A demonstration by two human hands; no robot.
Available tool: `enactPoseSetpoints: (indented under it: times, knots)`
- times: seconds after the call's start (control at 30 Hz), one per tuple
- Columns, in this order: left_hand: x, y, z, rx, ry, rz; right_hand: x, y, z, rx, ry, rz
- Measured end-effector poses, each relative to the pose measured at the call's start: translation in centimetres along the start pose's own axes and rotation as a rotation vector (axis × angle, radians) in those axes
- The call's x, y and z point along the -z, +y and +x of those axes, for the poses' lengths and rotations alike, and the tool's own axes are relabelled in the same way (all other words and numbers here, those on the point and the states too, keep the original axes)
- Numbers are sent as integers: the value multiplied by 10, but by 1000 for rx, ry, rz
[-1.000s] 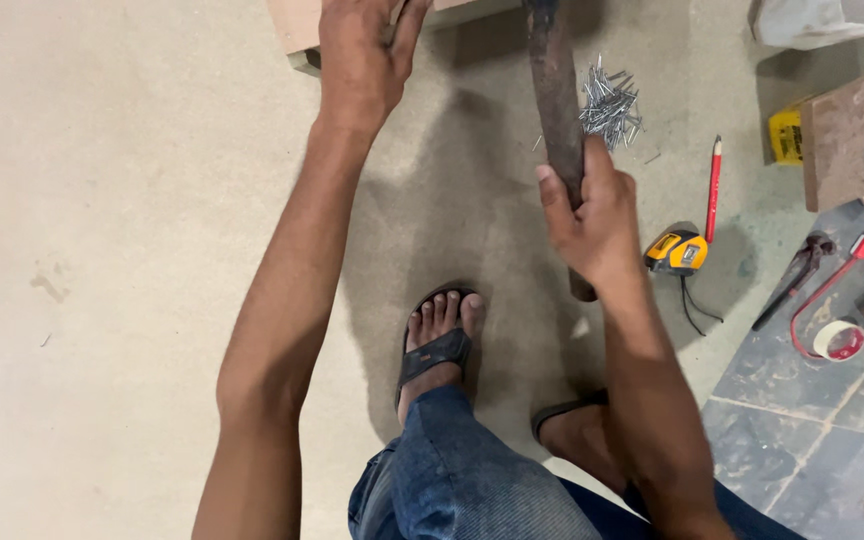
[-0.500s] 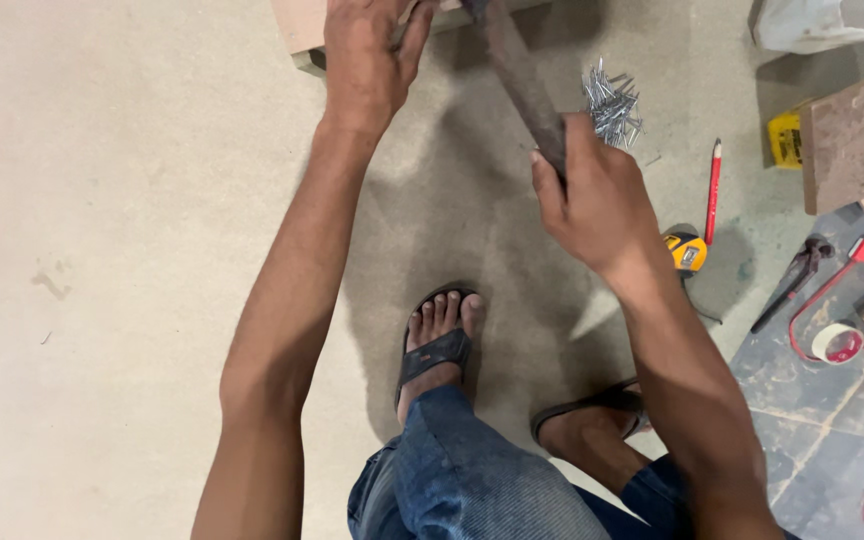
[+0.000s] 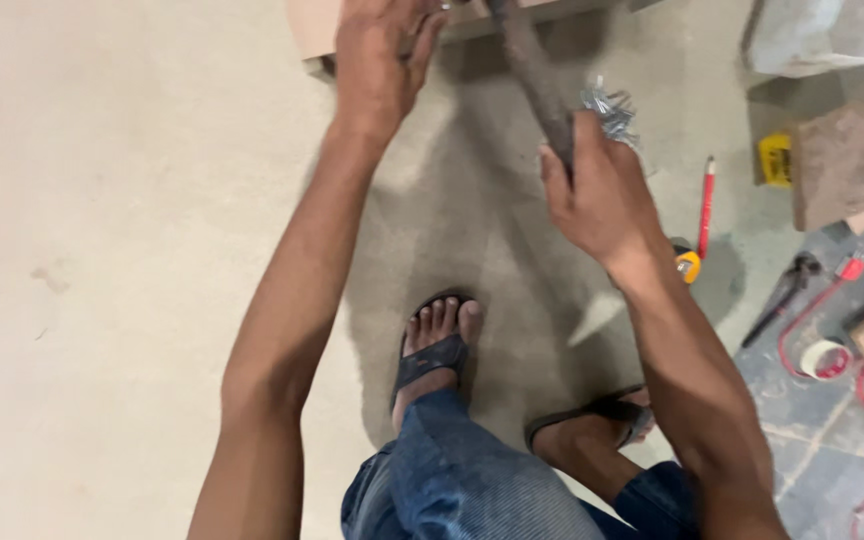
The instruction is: The person hammers nails into a wooden box using a hammer, then places the box into a larger wooden structure and applies adhesive to the edges.
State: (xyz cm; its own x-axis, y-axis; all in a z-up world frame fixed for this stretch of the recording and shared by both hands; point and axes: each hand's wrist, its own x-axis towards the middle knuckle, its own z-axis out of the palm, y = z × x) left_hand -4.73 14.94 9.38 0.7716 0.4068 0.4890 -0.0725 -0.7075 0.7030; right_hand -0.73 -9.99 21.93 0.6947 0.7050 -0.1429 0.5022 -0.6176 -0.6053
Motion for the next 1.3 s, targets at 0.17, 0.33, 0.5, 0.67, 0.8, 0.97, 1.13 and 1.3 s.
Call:
enactPoseSetpoints:
  times: [0.17,0.33,0.5,0.67,0.8,0.97,1.13,1.3]
  knots:
    - [8,9,-26,-103,-44,284,10,-17,-36,120,225,29]
    - [9,29,-77,-76,-212,535,-13,-14,-22,131,180,-46]
    - [0,30,-86,-68,-216,648,-21,4,-19,112,136,34]
    - [-1,29,-84,-53,-232,628,-32,7,-19,71,227,100]
    - [1,30,-85,-82,-192,635,-37,12,-13,70,72,-17]
    - [2,28,-86,-73,-199,608,-51,15,-22,65,307,96]
    - [0,32,-79,-97,-162,598,-56,28,-13,105,151,-103]
    - [1,30,-90,-69,-218,597,-61,26,-21,14,113,6]
